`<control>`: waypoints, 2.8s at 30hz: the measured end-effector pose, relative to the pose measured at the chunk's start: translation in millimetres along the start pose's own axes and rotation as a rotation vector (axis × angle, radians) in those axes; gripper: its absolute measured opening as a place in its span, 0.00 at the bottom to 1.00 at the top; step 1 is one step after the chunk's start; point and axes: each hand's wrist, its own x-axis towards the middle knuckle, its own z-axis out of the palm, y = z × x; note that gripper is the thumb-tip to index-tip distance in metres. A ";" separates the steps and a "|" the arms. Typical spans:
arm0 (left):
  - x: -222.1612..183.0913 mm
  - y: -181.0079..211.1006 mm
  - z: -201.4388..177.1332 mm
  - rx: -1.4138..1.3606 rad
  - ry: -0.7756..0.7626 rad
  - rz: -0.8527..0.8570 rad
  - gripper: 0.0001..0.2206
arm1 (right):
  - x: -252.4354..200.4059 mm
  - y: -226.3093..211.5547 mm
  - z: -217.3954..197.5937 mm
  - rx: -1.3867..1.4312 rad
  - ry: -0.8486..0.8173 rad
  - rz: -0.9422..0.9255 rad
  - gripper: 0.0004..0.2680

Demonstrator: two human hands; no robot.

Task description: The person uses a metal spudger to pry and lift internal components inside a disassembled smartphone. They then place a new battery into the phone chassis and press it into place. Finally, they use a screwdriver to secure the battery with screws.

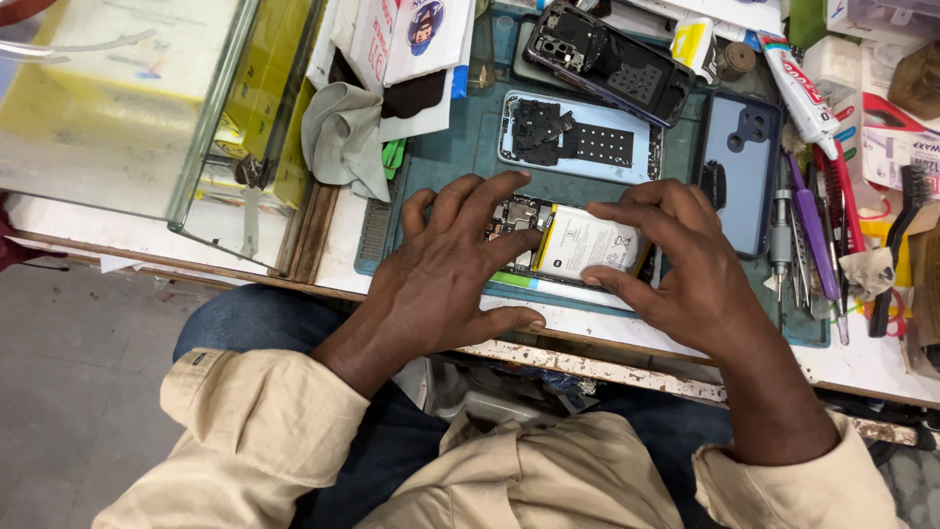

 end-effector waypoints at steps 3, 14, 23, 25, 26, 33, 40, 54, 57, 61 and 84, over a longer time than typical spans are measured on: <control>-0.1 0.0 -0.6 -0.001 0.002 0.000 0.33 | 0.6 -1.0 0.3 -0.016 0.001 -0.007 0.24; -5.8 -5.3 2.9 -0.028 0.130 0.034 0.30 | 2.6 -6.3 -1.2 -0.027 -0.008 -0.006 0.24; -7.7 -5.2 5.1 0.024 0.213 -0.061 0.33 | 12.9 -4.1 -4.5 -0.084 -0.136 0.053 0.23; -6.8 -4.9 5.2 0.032 0.195 -0.071 0.36 | 16.3 -5.7 -6.3 -0.082 -0.164 0.055 0.23; -6.0 -4.9 5.5 0.037 0.188 -0.071 0.36 | 17.7 -7.1 -7.4 -0.082 -0.178 0.056 0.23; -5.6 -4.2 6.3 0.048 0.196 -0.067 0.36 | 21.2 -24.0 -12.8 -0.379 -0.292 0.112 0.20; -5.4 -2.4 6.2 0.069 0.200 -0.058 0.34 | 21.3 -30.2 -16.4 -0.435 -0.323 0.025 0.19; -6.7 -0.6 4.4 0.072 0.199 -0.064 0.31 | -6.3 -9.8 -17.6 -0.158 -0.110 0.042 0.20; -4.9 -0.9 4.7 0.066 0.178 -0.066 0.31 | -15.8 -6.8 -15.9 -0.250 -0.142 0.023 0.18; -6.0 -1.7 6.8 0.081 0.158 -0.076 0.32 | -19.7 -0.5 -11.6 -0.255 -0.222 0.047 0.18; -7.3 -4.2 11.0 0.089 0.173 -0.056 0.34 | -17.4 -12.1 -0.8 -0.215 -0.238 -0.017 0.23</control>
